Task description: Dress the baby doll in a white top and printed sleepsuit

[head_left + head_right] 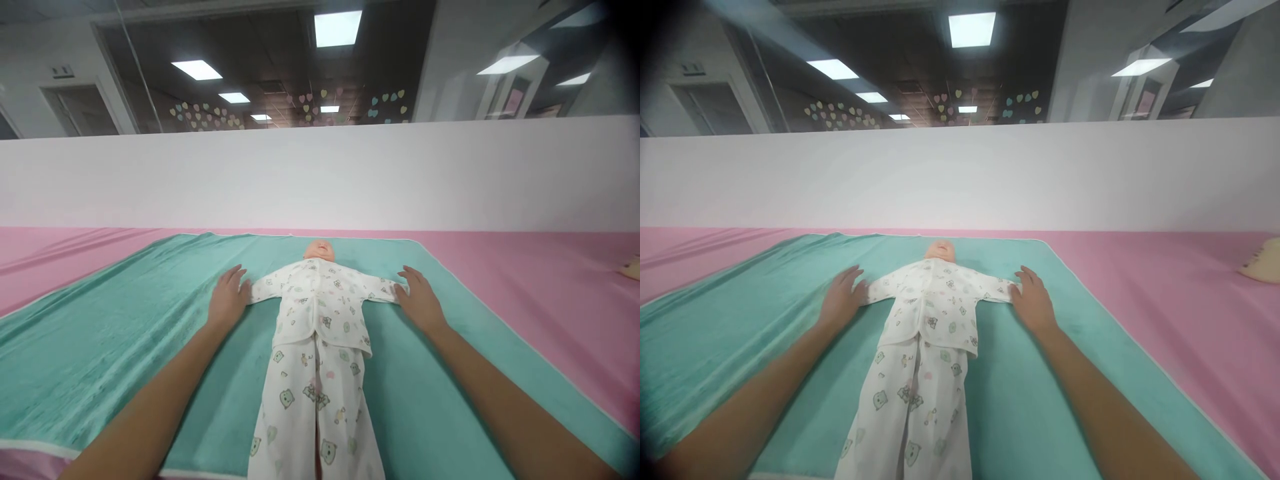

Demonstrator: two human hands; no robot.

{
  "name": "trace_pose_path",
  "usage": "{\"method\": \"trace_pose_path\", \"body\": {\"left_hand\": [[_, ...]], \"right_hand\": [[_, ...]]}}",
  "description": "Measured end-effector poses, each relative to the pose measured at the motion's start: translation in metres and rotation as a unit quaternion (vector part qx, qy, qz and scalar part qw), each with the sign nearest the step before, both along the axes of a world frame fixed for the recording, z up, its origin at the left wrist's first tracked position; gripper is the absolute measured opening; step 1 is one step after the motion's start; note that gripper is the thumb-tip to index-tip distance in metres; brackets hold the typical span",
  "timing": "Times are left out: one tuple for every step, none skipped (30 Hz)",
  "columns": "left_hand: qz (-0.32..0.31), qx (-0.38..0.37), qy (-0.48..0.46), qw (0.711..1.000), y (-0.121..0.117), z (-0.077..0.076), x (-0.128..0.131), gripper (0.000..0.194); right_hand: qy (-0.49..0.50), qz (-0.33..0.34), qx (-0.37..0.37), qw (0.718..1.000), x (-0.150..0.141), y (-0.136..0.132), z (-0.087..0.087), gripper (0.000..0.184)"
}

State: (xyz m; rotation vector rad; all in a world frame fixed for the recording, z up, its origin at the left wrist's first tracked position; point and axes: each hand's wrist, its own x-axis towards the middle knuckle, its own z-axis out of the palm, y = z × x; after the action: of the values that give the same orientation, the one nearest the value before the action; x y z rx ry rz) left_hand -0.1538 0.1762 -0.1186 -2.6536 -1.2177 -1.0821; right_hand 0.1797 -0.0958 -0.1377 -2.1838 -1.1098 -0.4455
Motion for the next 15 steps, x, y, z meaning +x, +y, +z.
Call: {"method": "trace_pose_path", "body": {"left_hand": [[-0.034, 0.014, 0.019, 0.999, -0.006, 0.000, 0.007, 0.042], [-0.069, 0.025, 0.043, 0.996, -0.012, -0.001, 0.014, 0.046], [-0.102, 0.034, 0.067, 0.992, -0.018, -0.001, 0.021, 0.048], [-0.129, 0.039, 0.089, 0.987, -0.024, -0.002, 0.028, 0.049], [-0.150, 0.040, 0.106, 0.982, -0.029, -0.003, 0.033, 0.049], [-0.162, 0.037, 0.120, 0.979, -0.033, -0.004, 0.037, 0.049], [-0.165, 0.028, 0.129, 0.977, -0.035, -0.005, 0.039, 0.049], [-0.159, 0.016, 0.133, 0.978, -0.035, -0.006, 0.039, 0.049], [-0.148, -0.001, 0.134, 0.980, -0.034, -0.007, 0.038, 0.049], [-0.136, -0.019, 0.134, 0.982, -0.032, -0.008, 0.036, 0.050], [-0.125, -0.036, 0.131, 0.983, -0.030, -0.008, 0.033, 0.050], [-0.117, -0.049, 0.127, 0.984, -0.027, -0.008, 0.031, 0.051], [-0.113, -0.058, 0.124, 0.984, -0.024, -0.008, 0.028, 0.051], [-0.109, -0.063, 0.122, 0.985, -0.022, -0.008, 0.026, 0.051], [-0.105, -0.066, 0.121, 0.985, -0.020, -0.009, 0.024, 0.051]], "right_hand": [[-0.003, 0.031, -0.007, 0.999, -0.010, 0.005, 0.001, 0.040], [-0.009, 0.062, -0.019, 0.998, -0.020, 0.010, 0.002, 0.043], [-0.018, 0.093, -0.035, 0.995, -0.030, 0.016, 0.002, 0.046], [-0.031, 0.120, -0.054, 0.991, -0.039, 0.022, 0.002, 0.048], [-0.043, 0.141, -0.076, 0.986, -0.047, 0.026, 0.000, 0.049], [-0.055, 0.156, -0.099, 0.981, -0.052, 0.030, -0.001, 0.051], [-0.062, 0.163, -0.118, 0.978, -0.055, 0.032, -0.003, 0.052], [-0.065, 0.163, -0.134, 0.975, -0.056, 0.033, -0.005, 0.053], [-0.063, 0.159, -0.144, 0.975, -0.054, 0.033, -0.007, 0.054], [-0.058, 0.152, -0.150, 0.975, -0.050, 0.032, -0.009, 0.055], [-0.051, 0.144, -0.153, 0.976, -0.046, 0.031, -0.011, 0.056], [-0.044, 0.135, -0.154, 0.978, -0.040, 0.029, -0.012, 0.057], [-0.038, 0.126, -0.153, 0.979, -0.035, 0.027, -0.014, 0.058], [-0.035, 0.118, -0.151, 0.981, -0.030, 0.025, -0.015, 0.058], [-0.032, 0.109, -0.149, 0.982, -0.026, 0.023, -0.016, 0.058]]}}
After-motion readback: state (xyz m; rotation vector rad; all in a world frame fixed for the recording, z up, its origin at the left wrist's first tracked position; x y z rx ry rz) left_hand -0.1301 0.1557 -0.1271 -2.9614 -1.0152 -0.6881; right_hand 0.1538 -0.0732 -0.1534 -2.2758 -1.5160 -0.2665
